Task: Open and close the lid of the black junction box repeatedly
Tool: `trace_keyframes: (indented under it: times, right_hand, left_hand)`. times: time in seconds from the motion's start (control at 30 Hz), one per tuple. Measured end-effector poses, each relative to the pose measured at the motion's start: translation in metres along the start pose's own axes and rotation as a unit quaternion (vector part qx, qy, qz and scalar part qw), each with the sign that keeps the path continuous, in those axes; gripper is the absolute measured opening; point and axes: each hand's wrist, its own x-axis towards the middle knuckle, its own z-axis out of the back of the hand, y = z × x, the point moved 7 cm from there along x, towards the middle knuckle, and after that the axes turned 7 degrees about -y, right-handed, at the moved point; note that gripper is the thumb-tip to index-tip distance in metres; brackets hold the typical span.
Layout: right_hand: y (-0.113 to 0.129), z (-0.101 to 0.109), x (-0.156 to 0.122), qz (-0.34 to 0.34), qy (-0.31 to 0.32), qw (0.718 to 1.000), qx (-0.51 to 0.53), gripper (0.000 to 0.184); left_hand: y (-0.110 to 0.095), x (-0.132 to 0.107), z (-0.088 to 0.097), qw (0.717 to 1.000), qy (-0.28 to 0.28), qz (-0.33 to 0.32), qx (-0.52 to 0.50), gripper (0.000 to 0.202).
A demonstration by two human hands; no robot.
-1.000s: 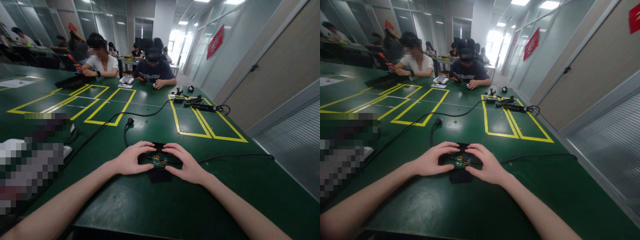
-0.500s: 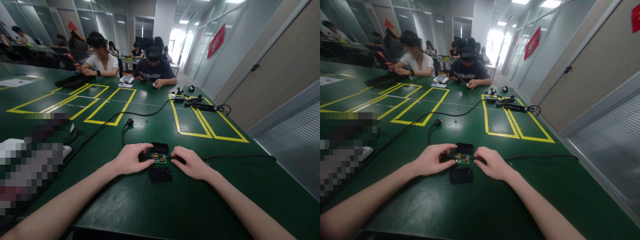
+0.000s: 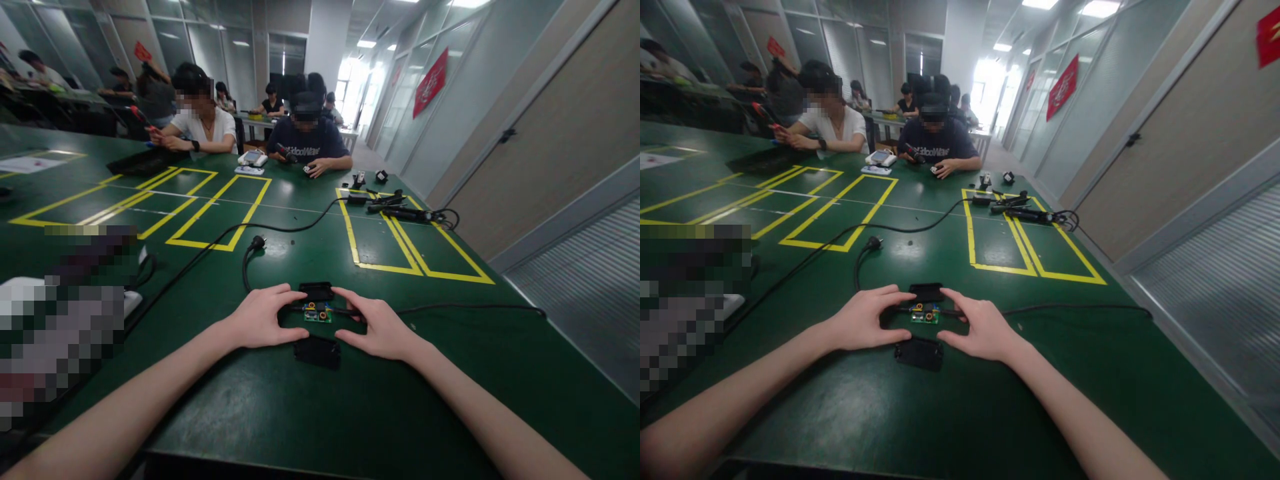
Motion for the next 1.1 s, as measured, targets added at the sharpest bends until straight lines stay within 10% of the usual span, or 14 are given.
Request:
trace_keyframes:
  times: [0.77,1.1]
  right_hand:
    - [0.001,-0.003,-0.001,-0.008,-0.001,1.000,-0.005,0.071]
    - [-0.006,0.008,0.005,-0.023,-0.041,0.999,-0.015,0.021]
  left_hand:
    - [-0.002,0.000,0.001,1.000,-0.021,0.021,-0.006,0.049]
    - [0.009,0.005,0.013,0.992,-0.092,0.025,-0.079,0.017]
